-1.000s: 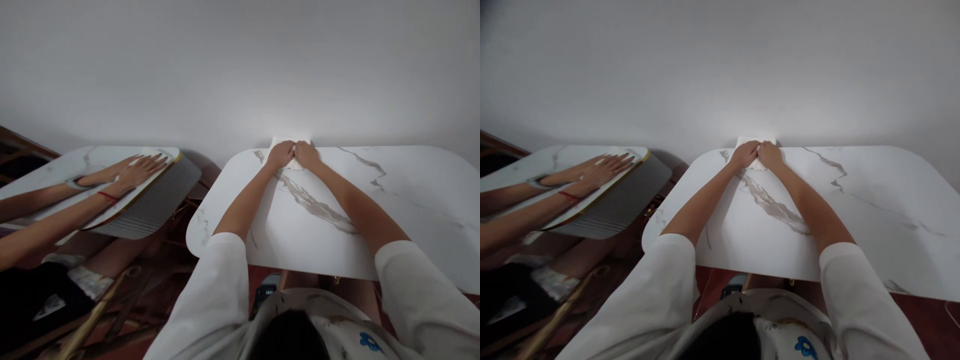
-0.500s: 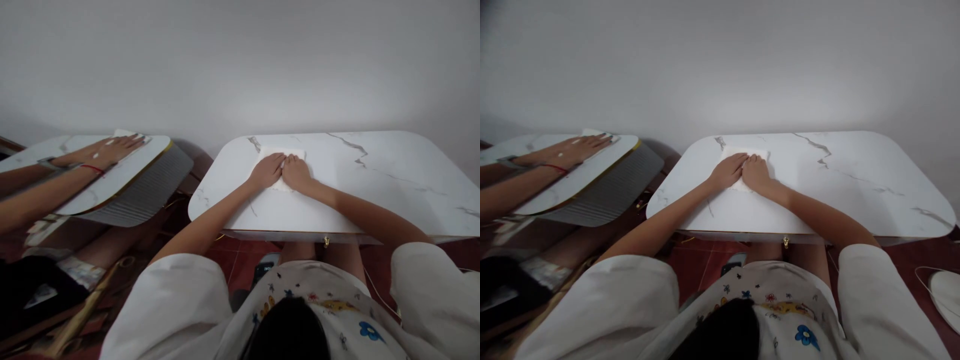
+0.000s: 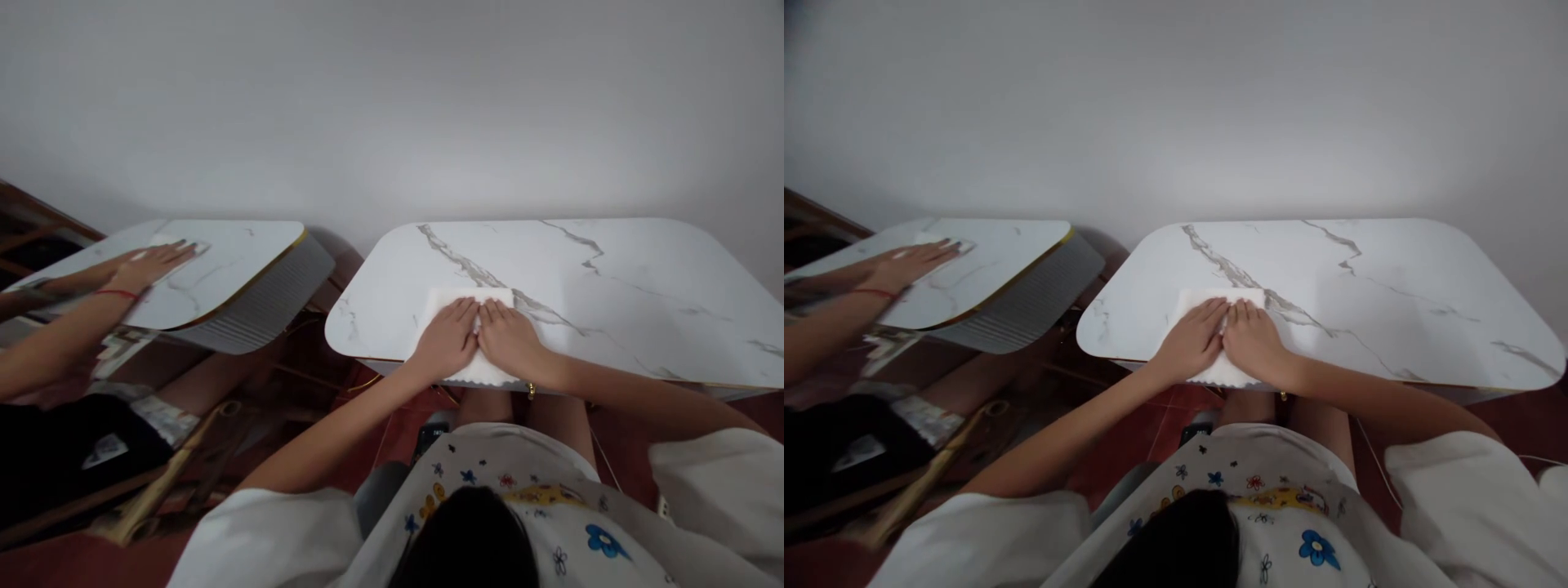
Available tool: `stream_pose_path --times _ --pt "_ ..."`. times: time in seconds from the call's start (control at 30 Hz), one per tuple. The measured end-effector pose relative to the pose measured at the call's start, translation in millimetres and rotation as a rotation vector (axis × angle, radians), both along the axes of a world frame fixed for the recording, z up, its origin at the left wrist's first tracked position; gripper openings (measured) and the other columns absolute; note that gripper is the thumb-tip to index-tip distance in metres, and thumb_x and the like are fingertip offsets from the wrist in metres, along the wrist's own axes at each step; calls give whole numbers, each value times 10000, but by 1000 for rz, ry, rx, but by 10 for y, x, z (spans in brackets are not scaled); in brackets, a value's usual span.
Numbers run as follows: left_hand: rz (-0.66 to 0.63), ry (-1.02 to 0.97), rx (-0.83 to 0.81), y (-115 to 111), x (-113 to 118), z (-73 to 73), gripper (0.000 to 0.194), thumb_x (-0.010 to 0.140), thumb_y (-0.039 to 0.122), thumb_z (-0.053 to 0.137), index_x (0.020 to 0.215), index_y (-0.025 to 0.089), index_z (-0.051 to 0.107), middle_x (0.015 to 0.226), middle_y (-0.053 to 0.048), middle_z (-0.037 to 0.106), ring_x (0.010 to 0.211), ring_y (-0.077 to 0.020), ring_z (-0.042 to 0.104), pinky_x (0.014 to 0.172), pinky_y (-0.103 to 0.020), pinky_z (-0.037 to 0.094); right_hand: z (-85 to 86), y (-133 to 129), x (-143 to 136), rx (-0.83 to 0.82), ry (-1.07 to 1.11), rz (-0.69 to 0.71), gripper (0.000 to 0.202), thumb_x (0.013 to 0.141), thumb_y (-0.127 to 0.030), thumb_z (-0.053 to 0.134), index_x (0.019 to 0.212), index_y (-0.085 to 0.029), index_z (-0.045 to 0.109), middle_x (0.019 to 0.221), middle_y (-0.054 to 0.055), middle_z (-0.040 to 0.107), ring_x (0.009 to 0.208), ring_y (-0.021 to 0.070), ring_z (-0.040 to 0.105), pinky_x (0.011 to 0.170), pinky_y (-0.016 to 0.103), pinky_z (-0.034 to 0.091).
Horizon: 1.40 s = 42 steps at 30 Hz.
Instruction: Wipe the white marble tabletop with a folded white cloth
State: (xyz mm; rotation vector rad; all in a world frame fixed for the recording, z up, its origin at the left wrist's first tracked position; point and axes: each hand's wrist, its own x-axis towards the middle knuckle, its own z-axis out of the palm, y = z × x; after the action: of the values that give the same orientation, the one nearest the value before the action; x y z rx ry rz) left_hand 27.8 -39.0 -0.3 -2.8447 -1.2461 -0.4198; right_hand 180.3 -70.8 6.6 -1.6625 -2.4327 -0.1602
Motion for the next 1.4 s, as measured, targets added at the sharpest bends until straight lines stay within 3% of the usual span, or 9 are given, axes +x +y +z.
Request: stream_pose_path --times 0.13,0.33,0.5,0.63,0.8,0.93,1.1,1.23,1.4 --pt "-66 -7 3 209 447 14 535 896 259 365 1394 102 485 1447 -140 515 1367 -250 450 1162 -425 349 -17 107 400 23 -46 -86 482 947 -167 333 1340 42 517 1393 274 519 1310 303 496 1058 405 398" --pt "-84 -57 27 1020 942 18 484 874 203 393 1313 53 531 1373 -175 570 1301 -268 502 1124 -414 373 57 833 787 13 -73 -115 457 943 -115 307 1340 11 496 1391 227 531 1296 273 479 1061 367 376" --pt "4 -138 29 1748 983 0 397 869 200 418 1228 147 578 1286 -123 628 1235 -261 544 1078 -406 407 53 1614 809 12 -13 -104 427 964 -124 302 1330 -11 492 1371 207 543 1273 263 479 1040 346 375" --pt "84 -152 38 2273 956 -9 373 903 174 350 1174 122 602 1244 -151 640 1182 -265 574 1044 -392 422 8 2204 769 38 45 -102 433 988 -134 273 1354 -16 472 1429 196 496 1323 238 433 1079 326 326" --pt "77 -124 59 2699 1145 -4 403 897 156 340 1198 131 607 1267 -141 638 1194 -257 573 1049 -395 420 6 2547 928 41 79 -155 415 997 -152 264 1329 -53 493 1381 195 539 1293 229 468 1030 346 380" --pt "-6 -92 51 2686 1363 19 421 894 151 361 1238 99 598 1313 -156 615 1243 -260 549 1076 -398 402 -3 2422 1132 53 78 -219 420 991 -161 264 1313 -35 502 1368 210 545 1282 254 483 1007 366 408" --pt "-132 -75 69 2286 1419 -29 461 907 158 357 1320 66 540 1406 -167 544 1334 -250 474 1140 -399 336 -50 1960 1222 73 30 -237 472 972 -152 267 1376 0 457 1456 219 471 1354 271 411 1068 400 371" --pt "-140 -76 88 1826 1219 -96 466 918 180 351 1338 76 524 1420 -164 534 1342 -251 467 1143 -420 340 -46 1479 1050 58 -22 -224 489 971 -168 273 1391 7 451 1467 218 461 1356 284 415 1062 397 387" --pt "-109 -49 60 1184 768 -88 495 922 201 325 1372 91 501 1449 -137 512 1368 -240 444 1169 -409 316 50 859 621 46 -80 -160 488 964 -160 278 1365 32 481 1434 239 490 1310 306 462 1049 380 397"
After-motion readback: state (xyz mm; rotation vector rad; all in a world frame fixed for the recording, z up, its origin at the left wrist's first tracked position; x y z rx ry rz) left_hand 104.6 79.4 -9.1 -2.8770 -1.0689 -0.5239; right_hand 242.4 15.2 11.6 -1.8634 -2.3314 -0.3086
